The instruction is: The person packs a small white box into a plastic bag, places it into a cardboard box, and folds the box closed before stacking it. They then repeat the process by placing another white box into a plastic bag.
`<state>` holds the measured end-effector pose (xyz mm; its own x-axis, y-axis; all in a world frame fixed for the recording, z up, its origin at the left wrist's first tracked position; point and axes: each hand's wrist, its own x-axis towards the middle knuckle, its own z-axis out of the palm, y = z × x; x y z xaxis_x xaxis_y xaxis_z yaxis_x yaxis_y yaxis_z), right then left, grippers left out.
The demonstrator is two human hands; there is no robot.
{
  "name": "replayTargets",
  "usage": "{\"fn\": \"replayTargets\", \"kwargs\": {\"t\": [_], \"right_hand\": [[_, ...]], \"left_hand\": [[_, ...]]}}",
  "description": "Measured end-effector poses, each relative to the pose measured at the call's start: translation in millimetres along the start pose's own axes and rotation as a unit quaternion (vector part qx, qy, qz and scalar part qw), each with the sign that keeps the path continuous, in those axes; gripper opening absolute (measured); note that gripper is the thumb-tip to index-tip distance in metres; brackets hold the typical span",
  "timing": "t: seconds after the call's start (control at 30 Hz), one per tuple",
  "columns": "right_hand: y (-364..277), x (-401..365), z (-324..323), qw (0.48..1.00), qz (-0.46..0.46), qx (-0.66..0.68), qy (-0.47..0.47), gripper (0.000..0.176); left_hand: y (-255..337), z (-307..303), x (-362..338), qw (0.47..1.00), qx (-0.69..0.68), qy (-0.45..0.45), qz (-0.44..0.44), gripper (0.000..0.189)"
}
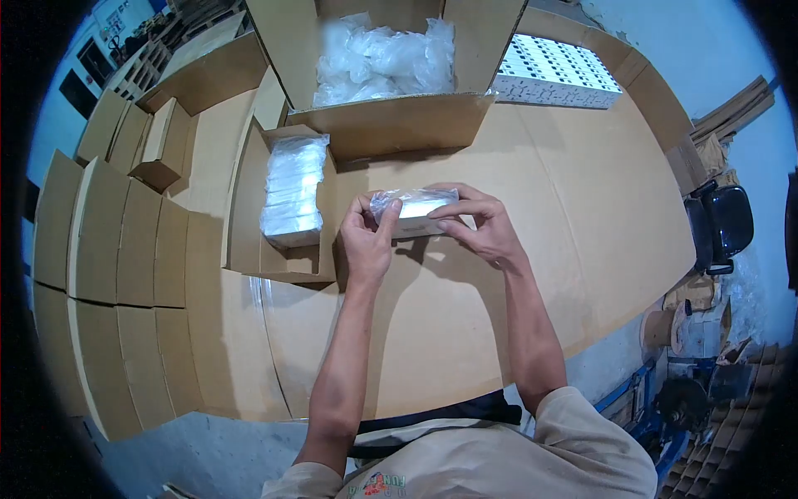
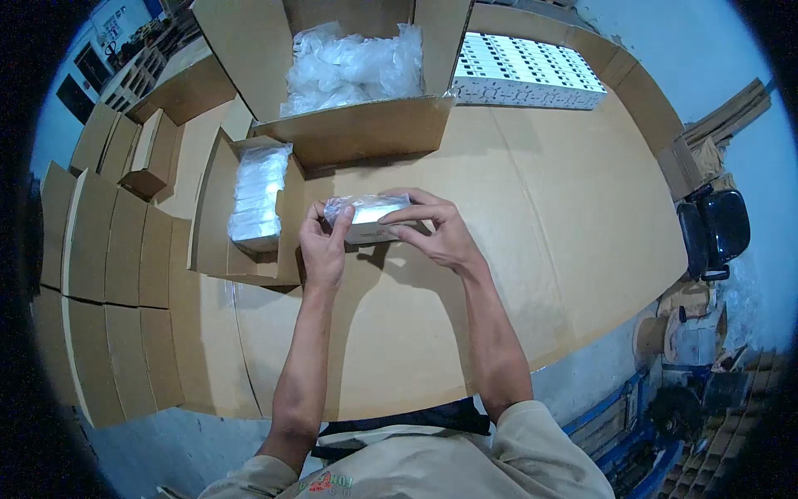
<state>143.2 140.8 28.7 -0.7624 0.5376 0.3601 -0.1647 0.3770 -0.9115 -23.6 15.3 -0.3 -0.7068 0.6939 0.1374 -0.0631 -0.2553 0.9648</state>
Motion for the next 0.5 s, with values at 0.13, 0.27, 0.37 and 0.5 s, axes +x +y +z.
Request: {"fn": "replayTargets", "kwargs": {"t": [0.13, 0.27, 0.37, 0.5], "right_hand": [[1.6, 0.0, 4.5, 0.996, 0.088, -0.012, 0.004, 0.027], [-3.4, 1.2, 8.6, 0.996, 0.073, -0.041, 0.027, 0.032], [-7.3, 2.0, 9.5, 0.994, 0.092, -0.047, 0.027, 0.034], [-7.9, 2.1, 9.5, 0.994, 0.094, -0.061, 0.021, 0.031]], "left_hand": [[-0.5, -0.5, 0.2, 1.000, -0.007, -0.006, 0.000, 0.018], [2.5, 0.5, -1.3, 1.000, -0.001, -0.002, -0.017, 0.017], [-2.2, 0.8, -0.8, 1.000, -0.017, -0.001, -0.011, 0.017], [-1.1, 1.4, -0.8, 1.000, -0.003, -0.003, -0.003, 0.020]]}}
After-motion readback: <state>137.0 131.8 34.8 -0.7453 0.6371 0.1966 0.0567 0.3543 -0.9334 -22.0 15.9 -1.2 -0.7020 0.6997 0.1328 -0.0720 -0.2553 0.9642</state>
